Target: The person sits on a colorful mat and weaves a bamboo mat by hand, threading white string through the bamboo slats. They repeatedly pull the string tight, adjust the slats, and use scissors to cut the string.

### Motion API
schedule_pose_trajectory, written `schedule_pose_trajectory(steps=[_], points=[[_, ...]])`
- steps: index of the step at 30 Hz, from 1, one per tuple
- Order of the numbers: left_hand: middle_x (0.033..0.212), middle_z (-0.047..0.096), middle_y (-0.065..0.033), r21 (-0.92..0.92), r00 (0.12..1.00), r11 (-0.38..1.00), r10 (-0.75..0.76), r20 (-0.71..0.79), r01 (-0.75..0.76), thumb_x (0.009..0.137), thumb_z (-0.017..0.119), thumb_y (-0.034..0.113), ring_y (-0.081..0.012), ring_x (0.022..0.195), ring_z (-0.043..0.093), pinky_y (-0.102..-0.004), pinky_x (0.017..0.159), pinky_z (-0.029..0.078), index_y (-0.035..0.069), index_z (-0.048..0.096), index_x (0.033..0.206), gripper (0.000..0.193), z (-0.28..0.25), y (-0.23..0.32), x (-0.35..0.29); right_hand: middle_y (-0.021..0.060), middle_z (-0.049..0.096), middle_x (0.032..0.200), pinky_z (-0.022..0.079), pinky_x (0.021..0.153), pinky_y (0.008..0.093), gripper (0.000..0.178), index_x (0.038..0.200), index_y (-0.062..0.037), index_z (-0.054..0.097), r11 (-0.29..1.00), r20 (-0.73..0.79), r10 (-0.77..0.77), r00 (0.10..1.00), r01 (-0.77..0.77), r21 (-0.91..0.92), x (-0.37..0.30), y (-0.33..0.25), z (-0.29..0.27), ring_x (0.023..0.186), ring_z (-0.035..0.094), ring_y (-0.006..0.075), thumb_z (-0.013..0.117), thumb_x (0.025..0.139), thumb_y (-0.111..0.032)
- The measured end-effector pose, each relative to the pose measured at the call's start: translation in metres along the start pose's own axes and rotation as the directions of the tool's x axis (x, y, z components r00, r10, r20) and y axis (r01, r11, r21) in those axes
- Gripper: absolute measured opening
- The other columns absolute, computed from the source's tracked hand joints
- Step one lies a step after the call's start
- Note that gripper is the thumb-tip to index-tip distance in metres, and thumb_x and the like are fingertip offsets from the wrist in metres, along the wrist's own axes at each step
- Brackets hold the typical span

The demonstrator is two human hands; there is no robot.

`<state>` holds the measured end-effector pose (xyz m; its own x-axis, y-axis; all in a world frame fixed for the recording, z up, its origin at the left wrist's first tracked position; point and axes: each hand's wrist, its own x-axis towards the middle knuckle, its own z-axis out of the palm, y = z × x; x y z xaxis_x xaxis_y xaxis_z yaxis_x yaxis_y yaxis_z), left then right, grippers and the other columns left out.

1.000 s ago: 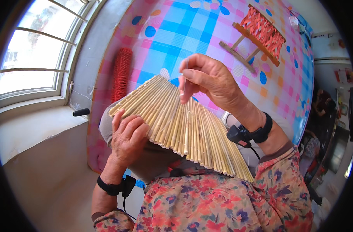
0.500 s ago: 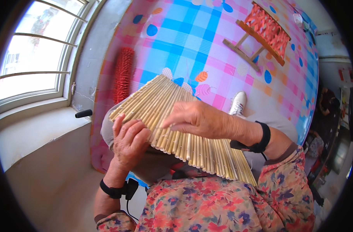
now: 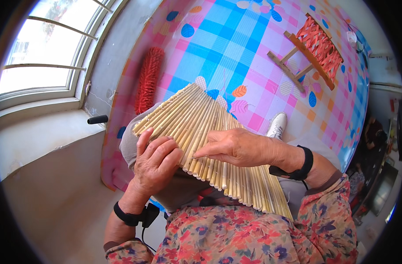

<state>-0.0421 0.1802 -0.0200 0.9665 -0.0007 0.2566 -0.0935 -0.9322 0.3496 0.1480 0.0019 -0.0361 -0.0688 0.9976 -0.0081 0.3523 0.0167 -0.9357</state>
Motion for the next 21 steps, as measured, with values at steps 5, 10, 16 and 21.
schedule_pose_trajectory(steps=[5, 10, 16, 21], points=[[0.097, 0.064, -0.0034, -0.012, 1.0, 1.0, -0.002, 0.003, 0.002, 0.073, 0.069, 0.009, -0.0208, 0.098, 0.064, -0.0514, 0.108, 0.035, 0.011, 0.063, 0.093, 0.021, -0.001, 0.001, 0.001, 0.0099, 0.059, 0.087, 0.052, 0.067, 0.0403, 0.024, 0.115, -0.0171, 0.067, 1.0, 0.079, -0.006, 0.997, 0.008, -0.024, 0.003, 0.002, -0.008, 0.081, 0.064, 0.0307, 0.061, 0.092, -0.015], [0.097, 0.064, -0.0034, -0.019, 1.0, 1.0, -0.003, 0.003, 0.003, 0.074, 0.069, 0.009, -0.0209, 0.098, 0.064, -0.0513, 0.108, 0.035, 0.011, 0.063, 0.094, 0.021, -0.002, 0.0, 0.001, 0.0103, 0.058, 0.086, 0.052, 0.067, 0.0404, 0.023, 0.115, -0.017, 0.067, 1.0, 0.108, 0.002, 0.994, -0.001, -0.005, 0.005, 0.003, -0.012, 0.08, 0.064, 0.0313, 0.061, 0.092, -0.016], [0.096, 0.064, -0.0033, -0.028, 1.0, 1.0, -0.007, 0.002, 0.007, 0.074, 0.069, 0.009, -0.0206, 0.098, 0.064, -0.0514, 0.108, 0.035, 0.011, 0.064, 0.094, 0.021, -0.003, 0.001, 0.002, 0.0112, 0.059, 0.086, 0.052, 0.068, 0.0411, 0.023, 0.114, -0.0151, 0.067, 1.0, 0.12, 0.004, 0.993, -0.006, 0.009, 0.007, 0.0, -0.013, 0.081, 0.064, 0.0325, 0.061, 0.092, -0.015], [0.096, 0.064, -0.003, -0.026, 1.0, 1.0, -0.01, -0.001, 0.01, 0.074, 0.069, 0.009, -0.0204, 0.098, 0.064, -0.0514, 0.108, 0.035, 0.011, 0.064, 0.093, 0.02, -0.003, 0.0, 0.0, 0.012, 0.059, 0.086, 0.052, 0.07, 0.0413, 0.024, 0.114, -0.0135, 0.066, 0.999, 0.154, 0.003, 0.988, -0.008, 0.033, 0.009, 0.001, -0.014, 0.082, 0.063, 0.0335, 0.061, 0.092, -0.014]])
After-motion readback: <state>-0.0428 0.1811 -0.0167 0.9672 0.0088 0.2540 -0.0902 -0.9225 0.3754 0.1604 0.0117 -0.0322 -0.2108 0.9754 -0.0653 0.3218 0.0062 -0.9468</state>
